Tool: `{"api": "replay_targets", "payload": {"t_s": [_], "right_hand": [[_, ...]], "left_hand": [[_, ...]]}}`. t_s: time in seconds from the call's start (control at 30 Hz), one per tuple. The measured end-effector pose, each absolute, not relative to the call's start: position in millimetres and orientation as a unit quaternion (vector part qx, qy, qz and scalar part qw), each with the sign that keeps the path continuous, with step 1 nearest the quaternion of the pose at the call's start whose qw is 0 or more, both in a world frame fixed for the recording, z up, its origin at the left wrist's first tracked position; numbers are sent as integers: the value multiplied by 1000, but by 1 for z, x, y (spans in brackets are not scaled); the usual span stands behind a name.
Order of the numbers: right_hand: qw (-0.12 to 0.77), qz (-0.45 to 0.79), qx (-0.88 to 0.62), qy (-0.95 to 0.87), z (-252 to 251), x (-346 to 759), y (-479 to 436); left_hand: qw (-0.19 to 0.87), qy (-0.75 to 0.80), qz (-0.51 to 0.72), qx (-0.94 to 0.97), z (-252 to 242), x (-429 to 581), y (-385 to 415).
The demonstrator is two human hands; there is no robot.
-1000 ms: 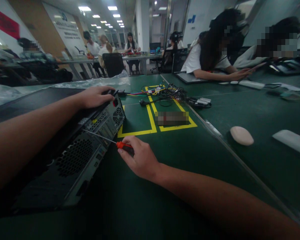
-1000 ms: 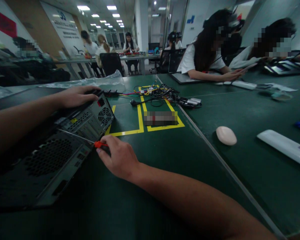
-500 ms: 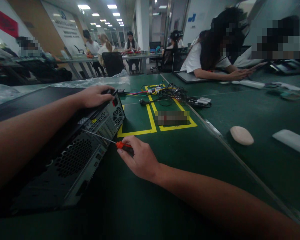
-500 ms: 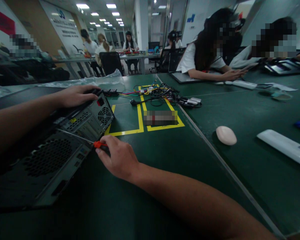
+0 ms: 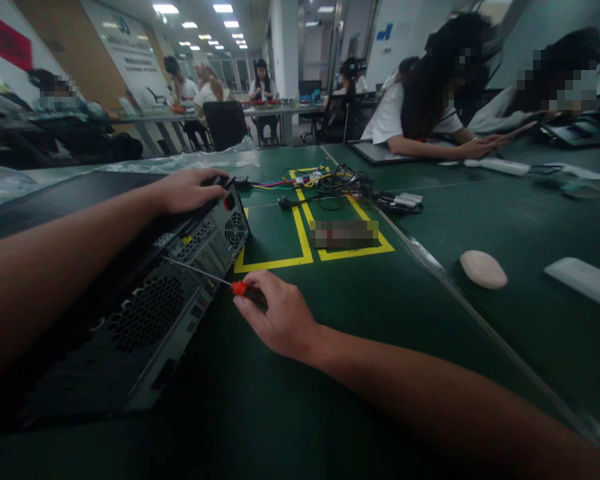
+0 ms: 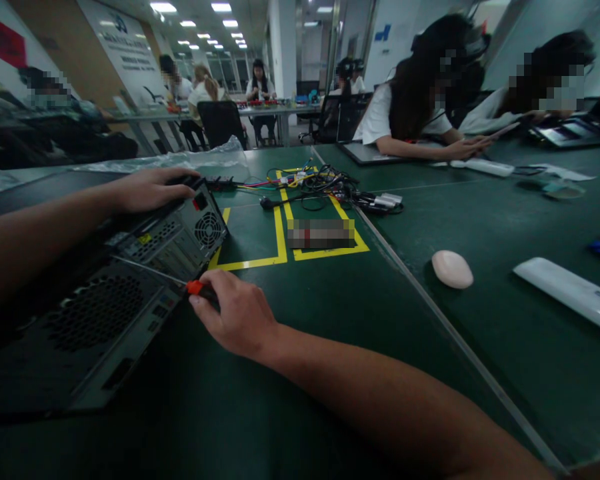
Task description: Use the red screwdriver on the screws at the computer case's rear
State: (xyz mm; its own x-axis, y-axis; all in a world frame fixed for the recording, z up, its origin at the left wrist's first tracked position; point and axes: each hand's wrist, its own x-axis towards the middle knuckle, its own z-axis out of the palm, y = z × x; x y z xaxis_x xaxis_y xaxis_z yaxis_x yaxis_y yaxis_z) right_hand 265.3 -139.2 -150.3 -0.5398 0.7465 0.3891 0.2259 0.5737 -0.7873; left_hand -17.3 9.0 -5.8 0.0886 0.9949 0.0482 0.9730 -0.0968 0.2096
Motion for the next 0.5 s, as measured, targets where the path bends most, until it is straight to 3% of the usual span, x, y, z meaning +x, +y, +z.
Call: {"api": "replay_targets", "payload": {"t_s": [0.5], "right_hand": [[367, 316, -312, -818, -146, 267, -140]], "left_hand": [[75, 666, 103, 735, -8, -22, 12]]}}
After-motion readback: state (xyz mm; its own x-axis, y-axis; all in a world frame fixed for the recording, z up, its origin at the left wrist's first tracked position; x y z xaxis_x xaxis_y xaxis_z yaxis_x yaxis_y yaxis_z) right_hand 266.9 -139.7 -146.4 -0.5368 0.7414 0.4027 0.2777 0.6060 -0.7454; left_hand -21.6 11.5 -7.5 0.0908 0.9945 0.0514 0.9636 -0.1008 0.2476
